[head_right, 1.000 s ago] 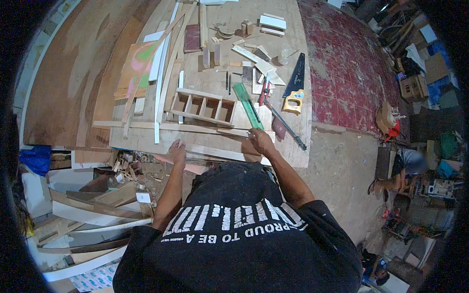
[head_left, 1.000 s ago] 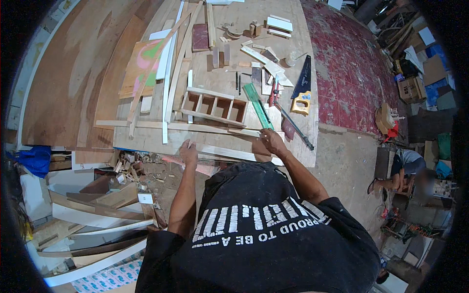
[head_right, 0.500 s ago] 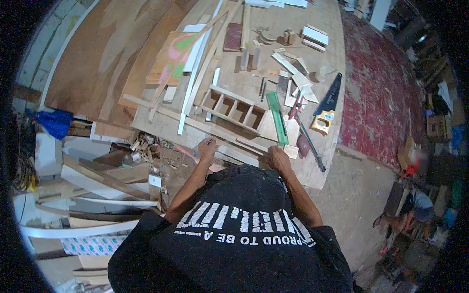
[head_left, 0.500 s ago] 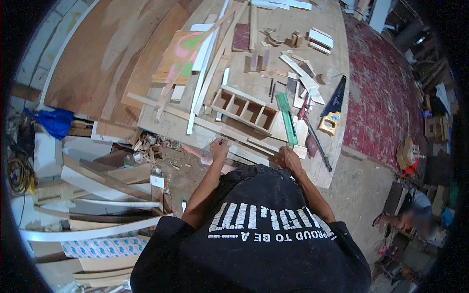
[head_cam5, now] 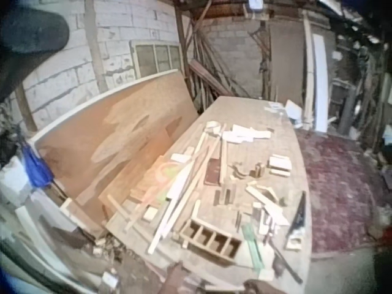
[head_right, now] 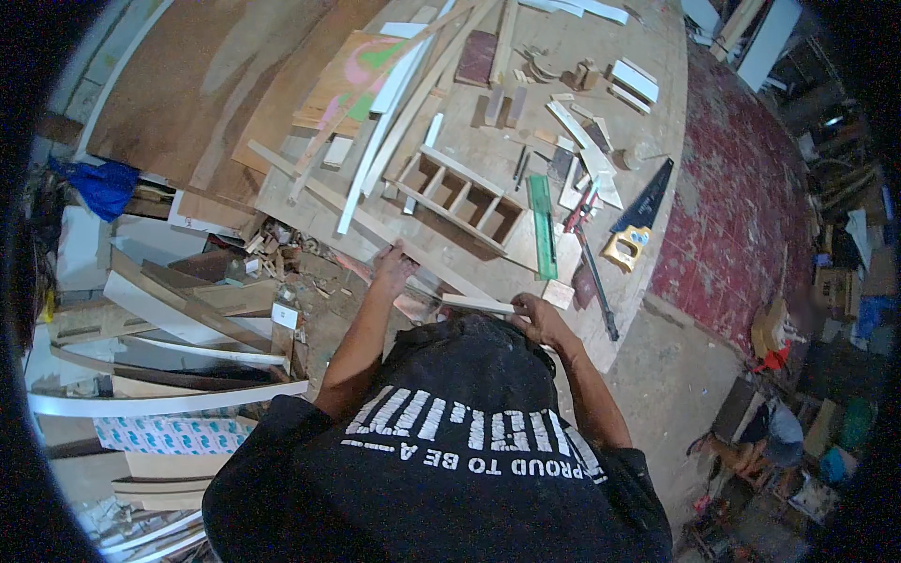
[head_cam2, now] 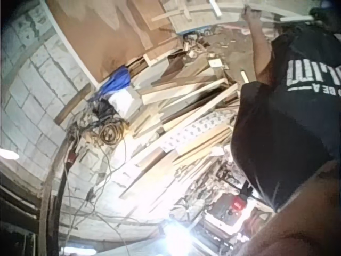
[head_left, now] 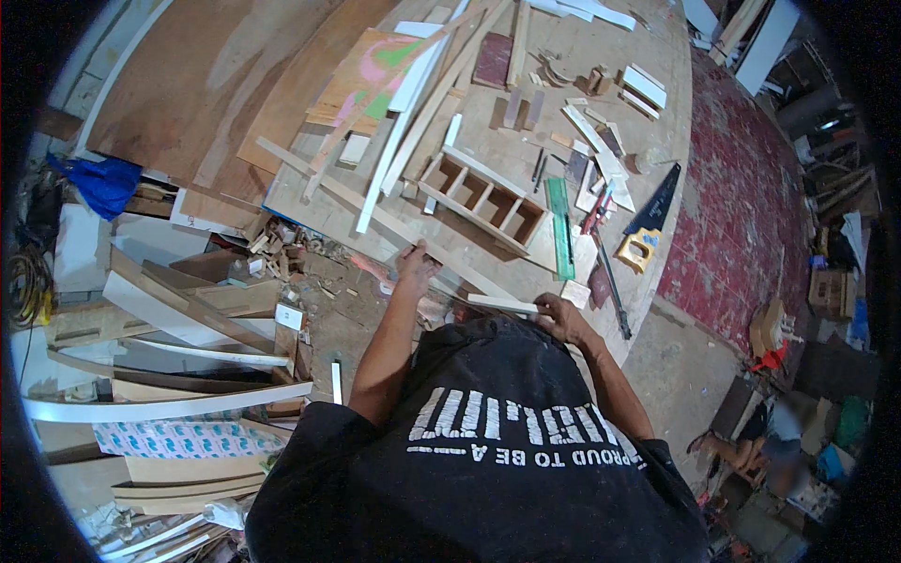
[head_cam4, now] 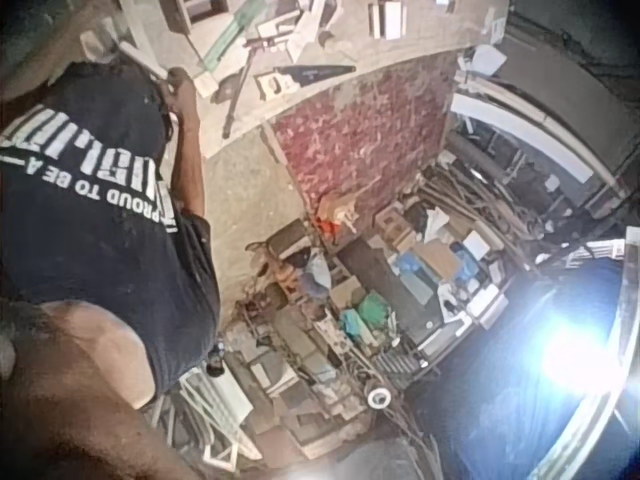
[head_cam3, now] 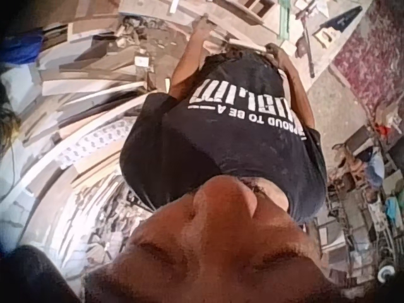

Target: Measuring and sawing a piece of wood in a workshop.

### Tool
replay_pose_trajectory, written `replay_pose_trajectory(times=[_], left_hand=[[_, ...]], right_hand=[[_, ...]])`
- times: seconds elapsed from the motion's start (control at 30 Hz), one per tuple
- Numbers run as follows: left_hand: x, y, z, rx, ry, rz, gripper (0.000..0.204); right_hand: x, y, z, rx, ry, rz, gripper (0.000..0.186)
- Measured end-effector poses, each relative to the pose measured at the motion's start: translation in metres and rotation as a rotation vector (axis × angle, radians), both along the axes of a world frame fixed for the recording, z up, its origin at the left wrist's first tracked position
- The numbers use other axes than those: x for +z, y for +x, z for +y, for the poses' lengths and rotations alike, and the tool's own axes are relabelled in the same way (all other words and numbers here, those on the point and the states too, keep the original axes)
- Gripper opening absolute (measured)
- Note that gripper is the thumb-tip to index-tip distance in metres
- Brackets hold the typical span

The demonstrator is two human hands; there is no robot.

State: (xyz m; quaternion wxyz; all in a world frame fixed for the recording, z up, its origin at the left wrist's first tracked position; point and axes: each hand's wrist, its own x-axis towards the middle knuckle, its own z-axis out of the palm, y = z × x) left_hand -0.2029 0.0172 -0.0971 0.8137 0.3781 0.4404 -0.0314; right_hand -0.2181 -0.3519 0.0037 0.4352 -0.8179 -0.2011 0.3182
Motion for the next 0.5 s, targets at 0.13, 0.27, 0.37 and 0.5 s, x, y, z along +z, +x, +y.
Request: replay_pose_trajectory(times=[0.13,0.27,0.37,0.5], left_hand=[[0.007,-0.007,0.000,0.028,-0.067,0.049,0.043],[0.016,-0.010,-0.006,0.025,-0.101,-0.055,0.031],[0.012,-0.011,-0.001,0.022,-0.093,-0.051,0.030],[0.011,-0.011,-0.006,0.056,-0.071,-0.057,0.035]], right_hand=[[-0.014,-0.004,0.004,-0.218,0.036,-0.090,0.028],[-0.026,-0.017,0.007,-0.253,0.242,0.175,0.030],[-0.002,-0.023,0.019,-0.332,0.193,0.309,0.033],[0.000,-0.030,0.015,-0.408,0.175,0.350,0.038]])
